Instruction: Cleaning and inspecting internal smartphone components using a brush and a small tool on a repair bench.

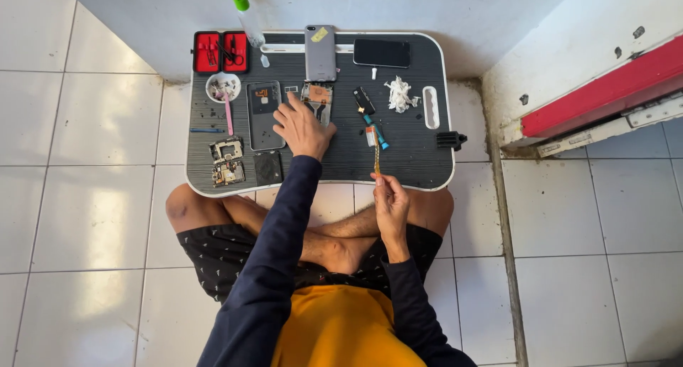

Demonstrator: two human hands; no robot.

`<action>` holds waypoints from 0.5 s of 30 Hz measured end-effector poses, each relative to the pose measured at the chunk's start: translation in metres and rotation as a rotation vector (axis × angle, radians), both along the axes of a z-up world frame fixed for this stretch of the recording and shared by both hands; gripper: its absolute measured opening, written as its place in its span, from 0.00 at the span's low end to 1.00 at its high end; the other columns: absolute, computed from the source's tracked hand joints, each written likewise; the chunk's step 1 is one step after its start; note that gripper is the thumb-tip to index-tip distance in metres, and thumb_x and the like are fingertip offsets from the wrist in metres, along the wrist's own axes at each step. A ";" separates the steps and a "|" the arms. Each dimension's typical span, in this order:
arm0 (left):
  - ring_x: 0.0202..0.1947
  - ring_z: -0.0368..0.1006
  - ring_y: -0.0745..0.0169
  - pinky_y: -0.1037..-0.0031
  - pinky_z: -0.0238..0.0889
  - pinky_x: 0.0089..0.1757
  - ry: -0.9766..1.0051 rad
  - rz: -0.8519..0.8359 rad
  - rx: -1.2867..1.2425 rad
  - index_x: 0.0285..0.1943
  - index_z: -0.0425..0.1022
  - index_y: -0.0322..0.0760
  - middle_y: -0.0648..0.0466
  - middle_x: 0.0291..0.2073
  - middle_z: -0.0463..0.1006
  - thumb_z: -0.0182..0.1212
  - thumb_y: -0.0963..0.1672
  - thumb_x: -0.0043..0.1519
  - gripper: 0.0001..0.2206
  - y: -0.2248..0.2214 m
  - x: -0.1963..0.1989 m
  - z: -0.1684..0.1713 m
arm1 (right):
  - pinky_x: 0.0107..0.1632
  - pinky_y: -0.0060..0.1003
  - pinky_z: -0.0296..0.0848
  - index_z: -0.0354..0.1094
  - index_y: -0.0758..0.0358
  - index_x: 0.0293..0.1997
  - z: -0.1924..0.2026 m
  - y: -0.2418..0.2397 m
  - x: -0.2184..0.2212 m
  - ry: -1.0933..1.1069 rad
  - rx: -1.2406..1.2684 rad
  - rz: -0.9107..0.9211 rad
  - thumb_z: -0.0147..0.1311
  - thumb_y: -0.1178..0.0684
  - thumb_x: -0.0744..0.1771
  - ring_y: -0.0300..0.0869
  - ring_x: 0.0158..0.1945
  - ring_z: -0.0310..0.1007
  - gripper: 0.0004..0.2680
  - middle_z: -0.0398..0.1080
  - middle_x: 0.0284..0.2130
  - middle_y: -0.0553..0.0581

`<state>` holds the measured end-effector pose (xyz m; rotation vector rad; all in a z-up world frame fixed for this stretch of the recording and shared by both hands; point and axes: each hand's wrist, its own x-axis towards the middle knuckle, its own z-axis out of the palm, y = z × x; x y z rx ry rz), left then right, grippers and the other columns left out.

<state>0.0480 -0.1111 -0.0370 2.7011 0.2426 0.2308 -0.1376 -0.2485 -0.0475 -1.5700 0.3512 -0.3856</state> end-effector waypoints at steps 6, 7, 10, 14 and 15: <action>0.46 0.71 0.29 0.48 0.72 0.44 -0.051 -0.056 -0.236 0.61 0.58 0.24 0.41 0.46 0.61 0.75 0.43 0.37 0.42 0.008 0.025 -0.046 | 0.23 0.23 0.59 0.76 0.62 0.47 0.000 -0.001 -0.004 -0.009 0.012 -0.026 0.50 0.53 0.71 0.27 0.19 0.56 0.08 0.59 0.17 0.46; 0.46 0.71 0.29 0.48 0.72 0.44 -0.051 -0.062 -0.237 0.61 0.58 0.24 0.41 0.46 0.61 0.75 0.43 0.37 0.42 0.010 0.021 -0.039 | 0.23 0.23 0.59 0.76 0.62 0.47 0.000 -0.002 -0.005 -0.011 0.011 -0.032 0.50 0.53 0.71 0.27 0.19 0.56 0.08 0.59 0.17 0.46; 0.45 0.75 0.25 0.44 0.71 0.43 0.048 -0.110 -0.317 0.58 0.61 0.25 0.35 0.45 0.67 0.79 0.46 0.43 0.37 0.020 0.018 -0.028 | 0.24 0.23 0.60 0.76 0.62 0.47 -0.001 -0.003 -0.004 0.004 0.029 -0.027 0.50 0.52 0.71 0.27 0.20 0.57 0.08 0.60 0.17 0.47; 0.43 0.78 0.33 0.47 0.73 0.40 0.033 -0.163 -0.450 0.51 0.68 0.28 0.38 0.39 0.78 0.74 0.47 0.53 0.24 0.029 0.026 -0.036 | 0.27 0.23 0.63 0.77 0.60 0.47 -0.007 -0.004 -0.003 0.028 -0.016 -0.013 0.51 0.52 0.71 0.27 0.23 0.60 0.08 0.64 0.19 0.48; 0.42 0.79 0.35 0.48 0.74 0.39 0.012 -0.181 -0.513 0.49 0.71 0.29 0.39 0.37 0.80 0.71 0.45 0.55 0.19 0.031 0.027 -0.035 | 0.28 0.23 0.64 0.77 0.60 0.47 -0.008 -0.003 -0.003 0.035 -0.016 -0.014 0.52 0.52 0.71 0.27 0.24 0.61 0.08 0.65 0.19 0.48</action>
